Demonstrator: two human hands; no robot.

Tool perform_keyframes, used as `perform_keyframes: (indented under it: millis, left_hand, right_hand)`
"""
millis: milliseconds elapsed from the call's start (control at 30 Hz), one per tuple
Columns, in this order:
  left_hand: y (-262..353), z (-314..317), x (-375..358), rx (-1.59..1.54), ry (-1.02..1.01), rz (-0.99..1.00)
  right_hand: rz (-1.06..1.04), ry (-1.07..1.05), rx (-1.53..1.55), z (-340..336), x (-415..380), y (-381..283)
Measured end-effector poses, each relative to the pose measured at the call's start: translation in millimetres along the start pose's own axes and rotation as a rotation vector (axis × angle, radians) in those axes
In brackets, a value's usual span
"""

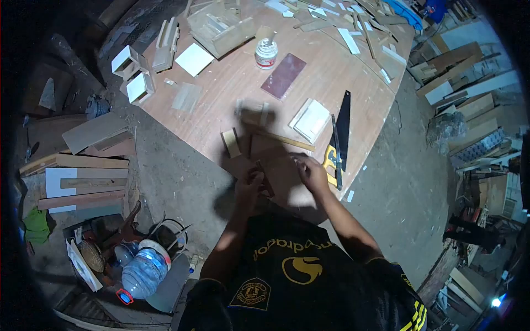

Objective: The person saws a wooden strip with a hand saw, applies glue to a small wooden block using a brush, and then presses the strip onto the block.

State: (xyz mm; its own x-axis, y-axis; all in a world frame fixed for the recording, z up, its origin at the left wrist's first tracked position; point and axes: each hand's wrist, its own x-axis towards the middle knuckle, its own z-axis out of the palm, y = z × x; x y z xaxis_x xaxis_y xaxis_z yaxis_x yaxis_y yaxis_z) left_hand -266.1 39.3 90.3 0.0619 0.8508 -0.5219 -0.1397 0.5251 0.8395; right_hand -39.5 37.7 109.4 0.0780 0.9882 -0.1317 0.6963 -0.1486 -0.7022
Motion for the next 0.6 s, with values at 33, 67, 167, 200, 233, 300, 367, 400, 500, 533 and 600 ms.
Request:
perform_keyframes:
  millis: [33,67,167,200,233,300,367,400,500,533,600]
  left_hand:
    - [37,-6,-5,-0.33,-0.118,-0.119]
    - [58,-15,-3,-0.334,-0.114,-0.109]
    - [108,-40,6,-0.47,-0.143,-0.027]
    - [122,-47,9,-0.497,-0.13,-0.006]
    - [135,-54,12,-0.523,-0.117,0.016]
    - [158,-66,14,-0.527,-0.126,0.02]
    - [172,-79,17,-0.535,-0.121,0.025]
    - [178,-84,19,-0.531,-0.154,0.058]
    - [201,-97,20,-0.477,-0.15,0.095]
    - [206,-100,19,-0.427,-0.134,0.078]
    - [214,-104,23,-0.403,-0.109,0.072]
  right_hand:
    - [-0.099,0.063,0.054,-2,19,-4]
    - [-0.163,0.102,0.098,-6,42,-12]
    - [-0.178,0.084,0.156,-30,128,-46]
    - [-0.188,0.109,0.09,-39,159,-59]
    - [-0.199,0.135,0.025,-46,190,-69]
    - [-0.238,0.215,0.114,-49,256,-74]
    - [-0.093,0.25,0.129,-52,301,-92]
    - [-0.111,0.237,0.135,-51,324,-96]
    - [0.059,0.181,0.002,-38,373,-94]
    - [0.056,0.151,0.033,-34,381,-91]
    - [0.005,0.174,-0.021,-25,393,-82]
